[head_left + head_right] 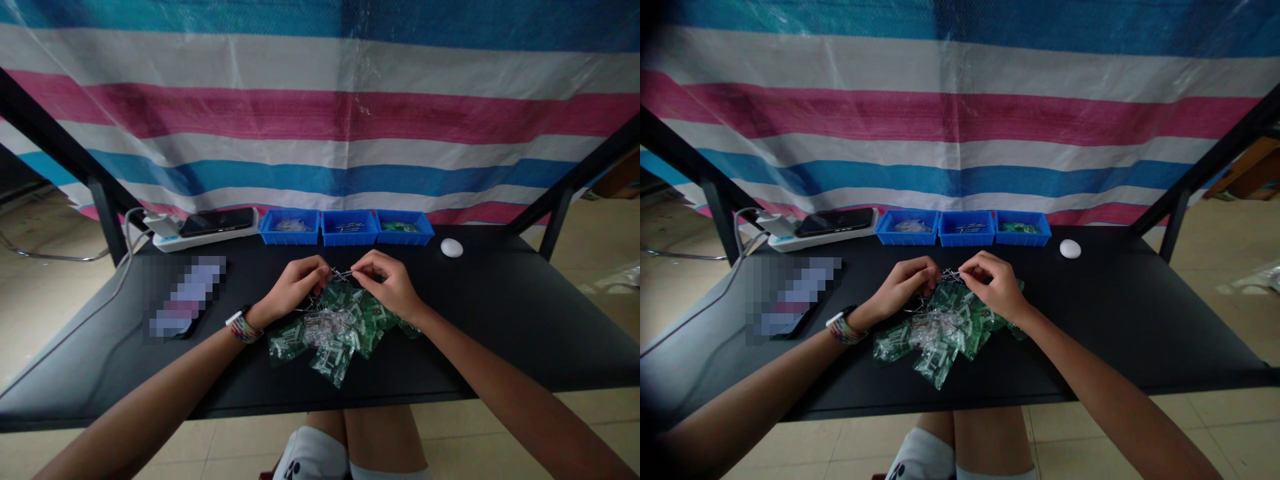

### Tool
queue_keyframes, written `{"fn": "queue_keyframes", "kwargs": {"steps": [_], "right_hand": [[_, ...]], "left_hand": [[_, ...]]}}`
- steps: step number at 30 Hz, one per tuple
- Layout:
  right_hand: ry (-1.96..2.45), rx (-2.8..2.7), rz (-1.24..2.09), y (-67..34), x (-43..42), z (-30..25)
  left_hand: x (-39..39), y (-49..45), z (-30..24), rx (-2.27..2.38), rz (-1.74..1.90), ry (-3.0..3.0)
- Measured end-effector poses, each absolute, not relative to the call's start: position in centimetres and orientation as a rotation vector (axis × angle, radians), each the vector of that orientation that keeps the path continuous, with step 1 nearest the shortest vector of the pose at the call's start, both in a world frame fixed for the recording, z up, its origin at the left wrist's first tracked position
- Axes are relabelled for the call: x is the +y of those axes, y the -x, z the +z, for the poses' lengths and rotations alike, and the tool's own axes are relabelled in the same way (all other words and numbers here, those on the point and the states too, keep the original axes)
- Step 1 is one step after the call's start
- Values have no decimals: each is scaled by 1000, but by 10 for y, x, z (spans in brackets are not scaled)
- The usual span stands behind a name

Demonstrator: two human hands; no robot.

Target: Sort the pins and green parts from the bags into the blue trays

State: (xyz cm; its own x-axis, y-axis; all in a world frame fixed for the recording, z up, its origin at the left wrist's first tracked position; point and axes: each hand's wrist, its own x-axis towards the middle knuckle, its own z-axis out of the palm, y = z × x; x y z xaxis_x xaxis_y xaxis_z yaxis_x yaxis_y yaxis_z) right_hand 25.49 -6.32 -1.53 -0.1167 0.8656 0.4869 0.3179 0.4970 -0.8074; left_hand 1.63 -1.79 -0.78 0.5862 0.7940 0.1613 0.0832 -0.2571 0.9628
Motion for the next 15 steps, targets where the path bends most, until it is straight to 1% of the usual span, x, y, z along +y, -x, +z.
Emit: {"fn": "queue_keyframes", "kwargs": {"steps": [4,9,15], "right_hand": [[994,-1687,596,-255,-63,-16],[995,-1685,580,-254,-63,-15],[1032,-1620,751,-253,-63,-18]], "left_hand": [[-19,-16,-5,762,747,-1751],[-20,-18,-7,751,783,-1732],[-21,-18,-7,717,860,-1721]]}}
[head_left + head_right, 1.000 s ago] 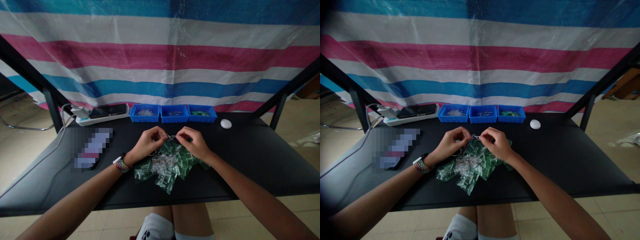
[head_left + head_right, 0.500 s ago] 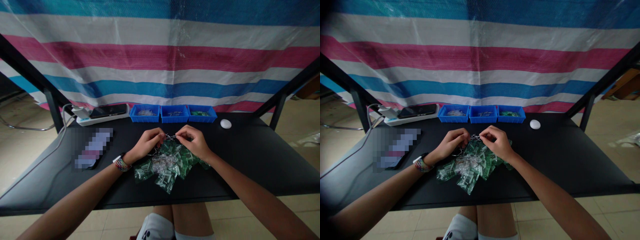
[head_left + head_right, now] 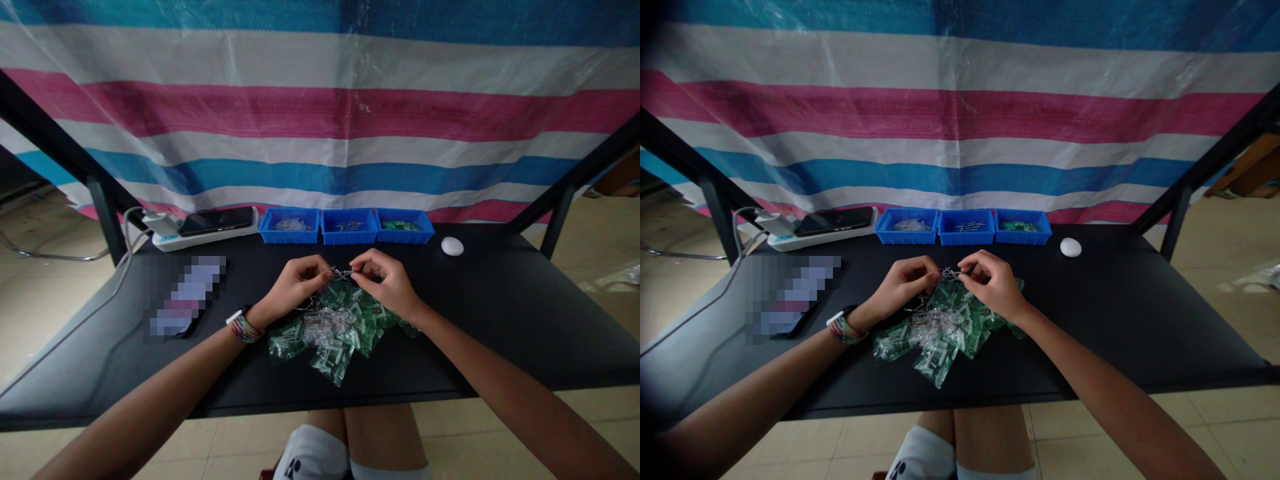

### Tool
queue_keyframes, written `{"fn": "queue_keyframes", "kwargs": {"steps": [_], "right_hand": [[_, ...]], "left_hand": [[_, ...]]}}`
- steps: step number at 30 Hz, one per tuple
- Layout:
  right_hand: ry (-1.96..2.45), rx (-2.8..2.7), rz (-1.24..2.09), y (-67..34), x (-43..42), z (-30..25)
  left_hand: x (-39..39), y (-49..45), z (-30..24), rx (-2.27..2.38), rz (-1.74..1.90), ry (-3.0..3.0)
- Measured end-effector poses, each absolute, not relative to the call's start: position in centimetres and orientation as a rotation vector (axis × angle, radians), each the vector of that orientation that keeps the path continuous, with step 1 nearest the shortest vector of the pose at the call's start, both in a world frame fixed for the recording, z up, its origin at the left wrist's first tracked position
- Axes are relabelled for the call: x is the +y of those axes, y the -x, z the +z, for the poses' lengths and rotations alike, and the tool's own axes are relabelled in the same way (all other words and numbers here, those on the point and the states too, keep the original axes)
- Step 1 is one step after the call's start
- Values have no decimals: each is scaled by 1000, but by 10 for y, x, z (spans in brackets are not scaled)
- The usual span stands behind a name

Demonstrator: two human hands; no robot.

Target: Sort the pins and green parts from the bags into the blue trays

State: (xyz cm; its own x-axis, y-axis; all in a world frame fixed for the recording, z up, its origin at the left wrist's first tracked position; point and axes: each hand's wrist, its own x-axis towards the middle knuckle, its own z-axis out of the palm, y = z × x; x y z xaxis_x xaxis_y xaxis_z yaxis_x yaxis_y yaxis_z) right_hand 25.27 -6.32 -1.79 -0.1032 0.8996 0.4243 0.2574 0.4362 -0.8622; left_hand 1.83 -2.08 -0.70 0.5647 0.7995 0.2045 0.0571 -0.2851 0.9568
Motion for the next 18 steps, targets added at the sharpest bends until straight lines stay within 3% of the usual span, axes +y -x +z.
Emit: {"fn": "queue_keyframes", "kwargs": {"steps": [18], "right_hand": [[1075,-1600,918,-251,-66,-14]], "left_hand": [[-22,-17,-8,779,933,-1847]]}}
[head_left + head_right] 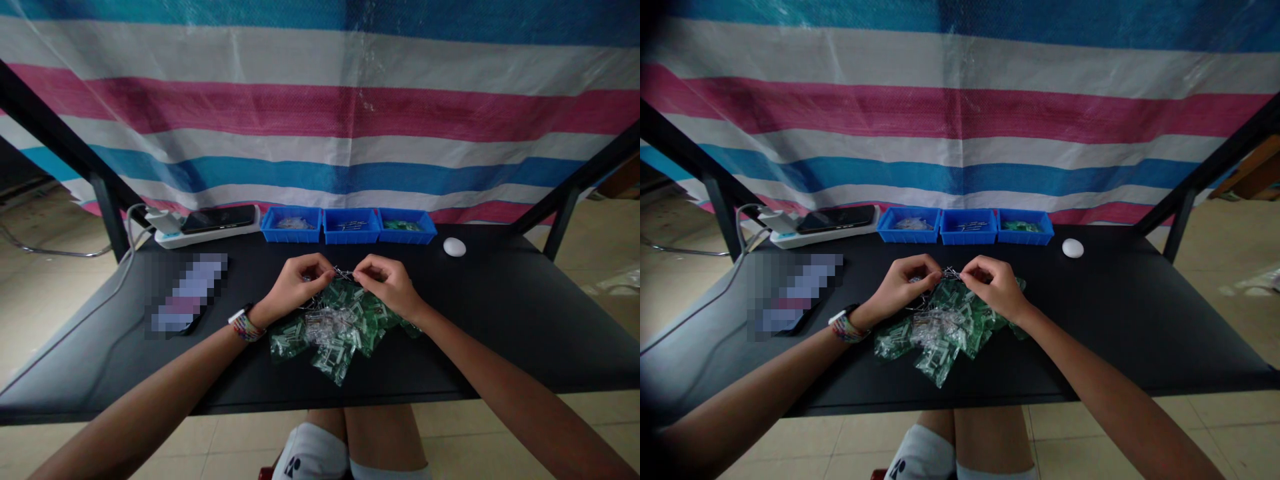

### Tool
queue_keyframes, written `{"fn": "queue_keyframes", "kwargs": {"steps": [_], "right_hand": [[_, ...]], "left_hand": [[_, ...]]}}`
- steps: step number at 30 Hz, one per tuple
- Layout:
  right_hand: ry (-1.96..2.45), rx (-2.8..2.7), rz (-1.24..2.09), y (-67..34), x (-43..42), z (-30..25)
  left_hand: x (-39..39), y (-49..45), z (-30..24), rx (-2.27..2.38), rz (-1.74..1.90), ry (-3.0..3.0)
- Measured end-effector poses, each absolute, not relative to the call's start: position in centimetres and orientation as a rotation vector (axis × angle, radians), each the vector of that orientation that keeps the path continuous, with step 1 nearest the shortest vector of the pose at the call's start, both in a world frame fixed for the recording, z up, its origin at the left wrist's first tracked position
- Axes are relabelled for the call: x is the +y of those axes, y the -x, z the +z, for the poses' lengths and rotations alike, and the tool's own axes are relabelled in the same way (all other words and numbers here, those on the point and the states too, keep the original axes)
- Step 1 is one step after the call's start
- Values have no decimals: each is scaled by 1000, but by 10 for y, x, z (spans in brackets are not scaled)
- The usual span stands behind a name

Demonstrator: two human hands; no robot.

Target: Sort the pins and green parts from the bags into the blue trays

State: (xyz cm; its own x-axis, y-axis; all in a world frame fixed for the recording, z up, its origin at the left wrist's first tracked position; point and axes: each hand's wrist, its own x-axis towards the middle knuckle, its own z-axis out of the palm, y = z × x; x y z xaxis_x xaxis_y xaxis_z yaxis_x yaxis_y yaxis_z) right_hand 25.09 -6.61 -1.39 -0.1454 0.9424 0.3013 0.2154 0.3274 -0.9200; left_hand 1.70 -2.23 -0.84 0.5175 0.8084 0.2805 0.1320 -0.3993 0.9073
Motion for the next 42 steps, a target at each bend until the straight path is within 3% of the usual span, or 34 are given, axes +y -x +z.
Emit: {"fn": "queue_keyframes", "kwargs": {"steps": [5,10,20,32,42], "right_hand": [[1042,-1491,839,-260,-59,-7],[1073,-1334,401,-280,-20,8],[1412,-1733,124,-304,20,-12],[1656,-2131,188,-329,-34,-19],[1281,-2157,390,-300,-29,-11]], "left_hand": [[-22,-18,-8,750,925,-1787],[-21,-18,-9,756,928,-1800],[-18,-15,-12,760,927,-1807],[-17,-16,-15,766,909,-1819],[-14,-14,-15,794,977,-1747]]}}
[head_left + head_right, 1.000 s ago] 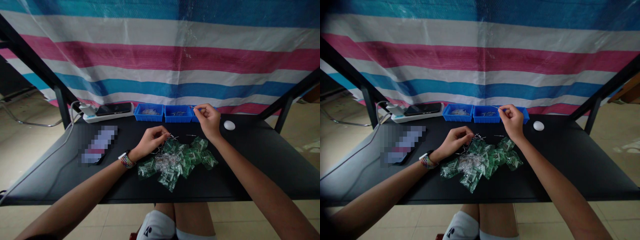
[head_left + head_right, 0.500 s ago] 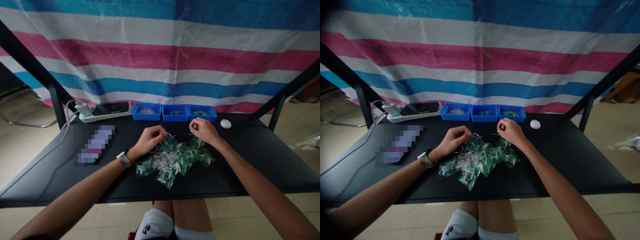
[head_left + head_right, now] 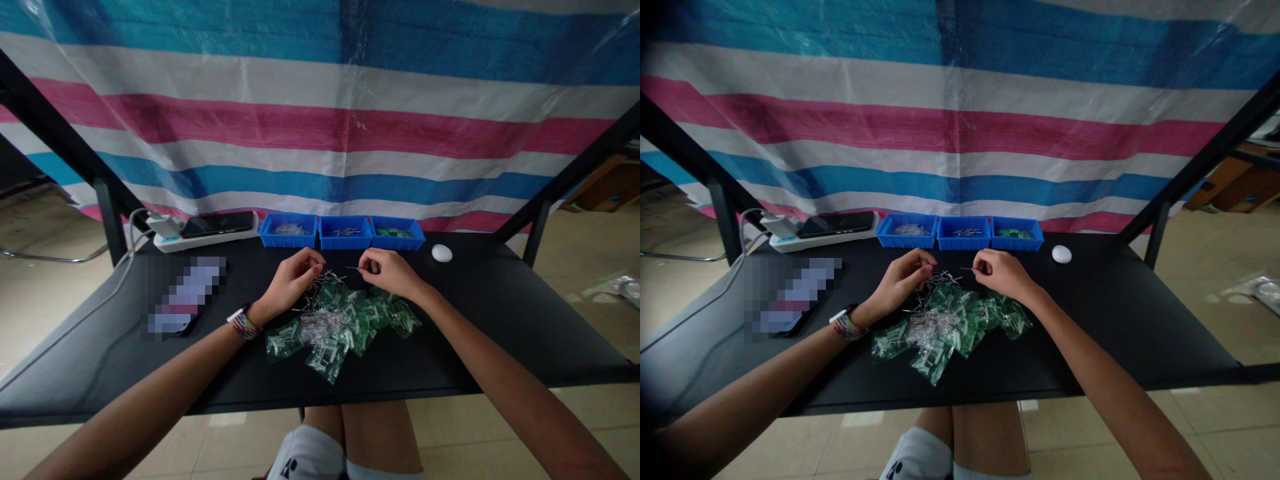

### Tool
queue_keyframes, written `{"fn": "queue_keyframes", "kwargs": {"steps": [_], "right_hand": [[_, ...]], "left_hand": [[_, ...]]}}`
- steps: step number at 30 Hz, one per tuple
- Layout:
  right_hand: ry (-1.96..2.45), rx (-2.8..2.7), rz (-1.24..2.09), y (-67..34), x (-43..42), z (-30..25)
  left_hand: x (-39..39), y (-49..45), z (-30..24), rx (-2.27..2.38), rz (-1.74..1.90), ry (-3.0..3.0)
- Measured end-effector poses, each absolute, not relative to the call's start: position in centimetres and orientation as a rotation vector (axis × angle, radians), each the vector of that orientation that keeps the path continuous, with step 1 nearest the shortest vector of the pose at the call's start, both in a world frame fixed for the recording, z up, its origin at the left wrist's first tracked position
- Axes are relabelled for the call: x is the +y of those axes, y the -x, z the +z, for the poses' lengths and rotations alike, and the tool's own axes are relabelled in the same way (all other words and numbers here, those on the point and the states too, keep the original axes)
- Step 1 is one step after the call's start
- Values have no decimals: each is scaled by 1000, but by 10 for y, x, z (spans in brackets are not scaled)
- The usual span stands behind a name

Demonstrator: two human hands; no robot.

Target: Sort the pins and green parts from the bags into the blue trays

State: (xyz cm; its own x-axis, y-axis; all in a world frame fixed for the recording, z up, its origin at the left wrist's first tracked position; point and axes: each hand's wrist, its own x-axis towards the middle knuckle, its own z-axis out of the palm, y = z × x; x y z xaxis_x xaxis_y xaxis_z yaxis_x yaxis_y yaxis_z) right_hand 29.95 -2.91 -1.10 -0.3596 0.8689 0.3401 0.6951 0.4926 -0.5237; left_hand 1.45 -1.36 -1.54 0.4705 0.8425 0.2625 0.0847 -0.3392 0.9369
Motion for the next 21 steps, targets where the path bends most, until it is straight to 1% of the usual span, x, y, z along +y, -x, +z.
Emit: {"fn": "queue_keyframes", "kwargs": {"steps": [5,9,14,21], "right_hand": [[981,-1997,561,-273,-43,-12],[875,-1991,548,-268,-54,-17],[832,-1953,503,-267,-62,-18],[864,-1885,502,-262,-67,-14]], "left_hand": [[-10,-13,-16,840,933,-1899],[-11,-12,-13,822,815,-2035],[-17,-15,-8,759,749,-2112],[-22,-17,-8,742,747,-1936]]}}
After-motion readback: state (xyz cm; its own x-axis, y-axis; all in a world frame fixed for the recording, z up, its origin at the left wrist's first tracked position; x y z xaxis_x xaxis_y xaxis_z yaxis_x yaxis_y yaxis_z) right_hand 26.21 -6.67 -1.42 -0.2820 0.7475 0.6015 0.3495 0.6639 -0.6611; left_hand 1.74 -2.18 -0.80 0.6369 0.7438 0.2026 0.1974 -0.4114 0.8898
